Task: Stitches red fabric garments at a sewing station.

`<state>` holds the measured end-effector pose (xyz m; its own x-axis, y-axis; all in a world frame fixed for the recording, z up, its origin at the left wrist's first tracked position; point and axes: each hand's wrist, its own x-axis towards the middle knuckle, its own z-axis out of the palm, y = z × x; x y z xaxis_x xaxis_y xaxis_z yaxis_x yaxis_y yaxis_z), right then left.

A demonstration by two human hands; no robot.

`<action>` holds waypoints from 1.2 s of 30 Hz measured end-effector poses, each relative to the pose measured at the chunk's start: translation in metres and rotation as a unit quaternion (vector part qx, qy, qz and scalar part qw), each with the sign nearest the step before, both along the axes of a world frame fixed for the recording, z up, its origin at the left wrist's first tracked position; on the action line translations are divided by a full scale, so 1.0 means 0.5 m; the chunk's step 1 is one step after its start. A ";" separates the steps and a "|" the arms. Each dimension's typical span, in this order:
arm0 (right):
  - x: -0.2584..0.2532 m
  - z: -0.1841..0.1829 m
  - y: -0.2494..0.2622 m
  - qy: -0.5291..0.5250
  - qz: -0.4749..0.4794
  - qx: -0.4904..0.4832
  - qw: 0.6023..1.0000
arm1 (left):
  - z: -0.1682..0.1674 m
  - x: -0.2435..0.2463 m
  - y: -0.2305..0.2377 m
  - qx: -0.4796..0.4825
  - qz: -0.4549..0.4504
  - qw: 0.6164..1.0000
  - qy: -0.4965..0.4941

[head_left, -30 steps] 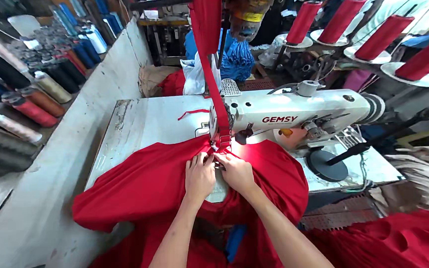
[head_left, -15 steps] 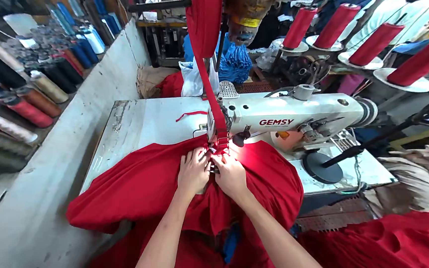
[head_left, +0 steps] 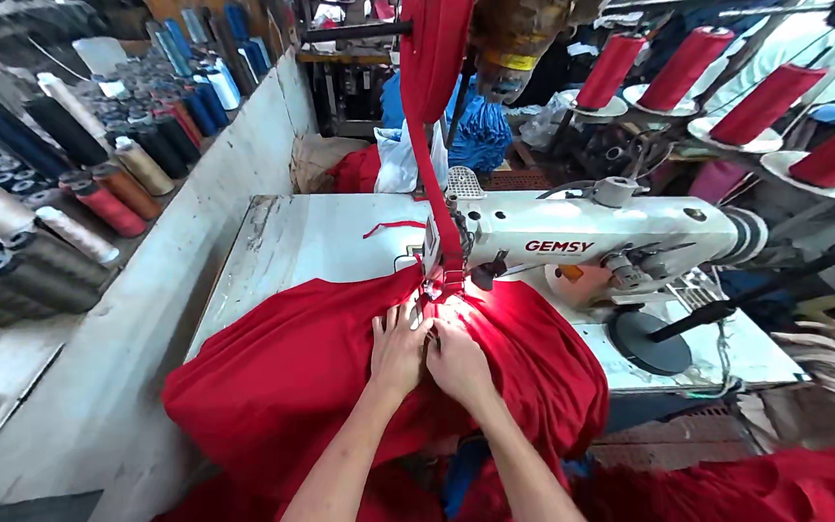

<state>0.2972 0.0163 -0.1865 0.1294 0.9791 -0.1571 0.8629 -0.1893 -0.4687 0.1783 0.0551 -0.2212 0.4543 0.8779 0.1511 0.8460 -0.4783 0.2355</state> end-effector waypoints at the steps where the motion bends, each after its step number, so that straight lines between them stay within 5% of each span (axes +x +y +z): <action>1: -0.010 -0.017 -0.007 -0.024 -0.025 0.025 0.999 | 0.008 -0.004 0.004 -0.030 -0.006 0.999 0.018; 5: 0.005 -0.064 0.005 -0.103 -0.015 0.109 0.989 | 0.012 -0.021 0.033 -0.070 -0.036 0.997 0.020; 13: 0.083 -0.092 0.064 -0.097 0.125 0.217 0.963 | 0.004 -0.024 0.072 -0.025 -0.069 0.997 -0.018; 21: 0.107 -0.115 0.094 -0.107 0.124 0.297 0.941 | 0.005 0.086 0.020 -0.036 0.191 0.980 -0.043; 33: 0.089 -0.097 0.063 -0.131 0.089 0.254 0.954 | -0.002 0.031 0.061 0.003 0.063 0.997 -0.035; 36: 0.060 -0.076 0.074 -0.156 0.084 0.177 0.968 | -0.012 -0.010 0.118 -0.007 -0.006 0.997 -0.076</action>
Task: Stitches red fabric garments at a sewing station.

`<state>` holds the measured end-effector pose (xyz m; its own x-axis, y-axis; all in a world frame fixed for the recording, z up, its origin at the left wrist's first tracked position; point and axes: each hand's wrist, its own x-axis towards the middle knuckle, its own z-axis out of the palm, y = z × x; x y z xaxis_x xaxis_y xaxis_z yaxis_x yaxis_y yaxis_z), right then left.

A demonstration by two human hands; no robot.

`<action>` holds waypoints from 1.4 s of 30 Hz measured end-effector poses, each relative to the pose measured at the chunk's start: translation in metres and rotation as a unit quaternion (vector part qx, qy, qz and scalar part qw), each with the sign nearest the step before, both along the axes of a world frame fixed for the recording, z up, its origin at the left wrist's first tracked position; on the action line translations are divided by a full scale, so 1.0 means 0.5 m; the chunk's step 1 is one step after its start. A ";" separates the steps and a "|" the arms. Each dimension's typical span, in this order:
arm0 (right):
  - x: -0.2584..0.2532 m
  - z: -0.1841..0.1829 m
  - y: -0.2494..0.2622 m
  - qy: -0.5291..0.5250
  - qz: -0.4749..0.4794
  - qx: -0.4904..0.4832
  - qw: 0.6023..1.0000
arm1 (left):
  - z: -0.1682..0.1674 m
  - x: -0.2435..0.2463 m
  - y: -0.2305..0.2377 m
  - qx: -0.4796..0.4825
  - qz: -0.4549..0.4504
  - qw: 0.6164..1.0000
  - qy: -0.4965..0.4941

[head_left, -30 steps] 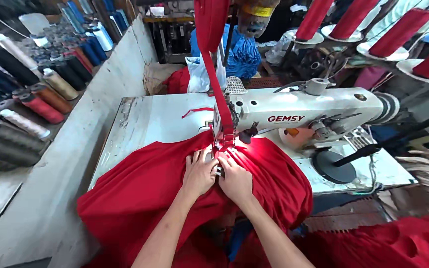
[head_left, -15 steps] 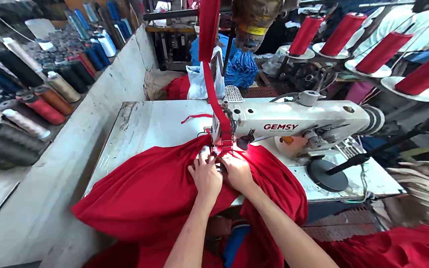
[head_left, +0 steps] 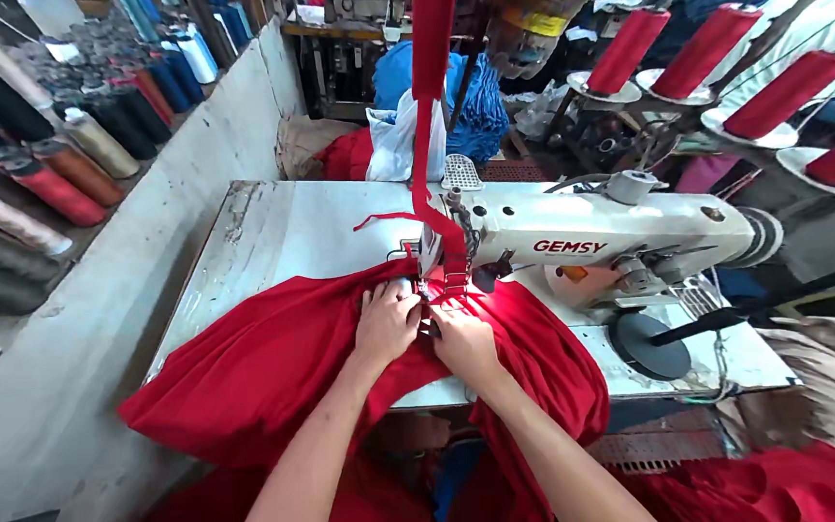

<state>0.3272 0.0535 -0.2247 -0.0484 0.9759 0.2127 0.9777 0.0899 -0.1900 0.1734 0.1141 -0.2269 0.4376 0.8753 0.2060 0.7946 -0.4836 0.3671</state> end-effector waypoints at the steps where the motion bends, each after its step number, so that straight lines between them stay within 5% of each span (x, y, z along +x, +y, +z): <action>1: -0.013 0.011 0.004 -0.013 -0.012 -0.047 0.999 | -0.007 -0.014 0.026 0.006 -0.032 0.999 -0.013; 4: -0.046 0.045 0.018 -0.049 -0.037 -0.168 0.984 | -0.016 -0.031 0.095 0.046 -0.093 0.994 -0.018; 9: -0.052 0.050 0.016 -0.034 -0.045 -0.185 0.981 | -0.005 -0.018 0.166 0.037 -0.079 0.996 -0.001; 13: -0.042 0.060 0.009 -0.009 -0.039 -0.175 0.984 | 0.029 0.005 0.127 0.016 0.014 1.000 0.000; 18: -0.023 0.026 -0.015 0.022 0.004 -0.078 0.997 | 0.000 -0.009 -0.016 -0.023 0.045 0.958 -0.281; 23: 0.040 0.023 0.010 0.031 0.051 -0.086 0.994 | -0.012 -0.046 0.031 0.001 -0.021 0.994 -0.107; 27: 0.147 0.043 0.069 0.082 -0.027 -0.106 0.991 | -0.005 -0.052 0.117 0.017 -0.036 0.997 -0.070; 36: 0.154 -0.023 0.124 0.177 0.053 0.124 0.975 | -0.002 0.028 0.204 0.023 0.101 0.993 -0.051; 42: 0.114 -0.027 0.191 0.012 0.043 -0.203 0.978 | -0.002 0.031 0.223 0.025 0.067 0.992 -0.106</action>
<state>0.3842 0.1491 -0.2383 -0.1338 0.9728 -0.1891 0.9647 0.0841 -0.2497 0.1891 0.2253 -0.2277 0.2612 0.9089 0.3250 0.7607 -0.4011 0.5104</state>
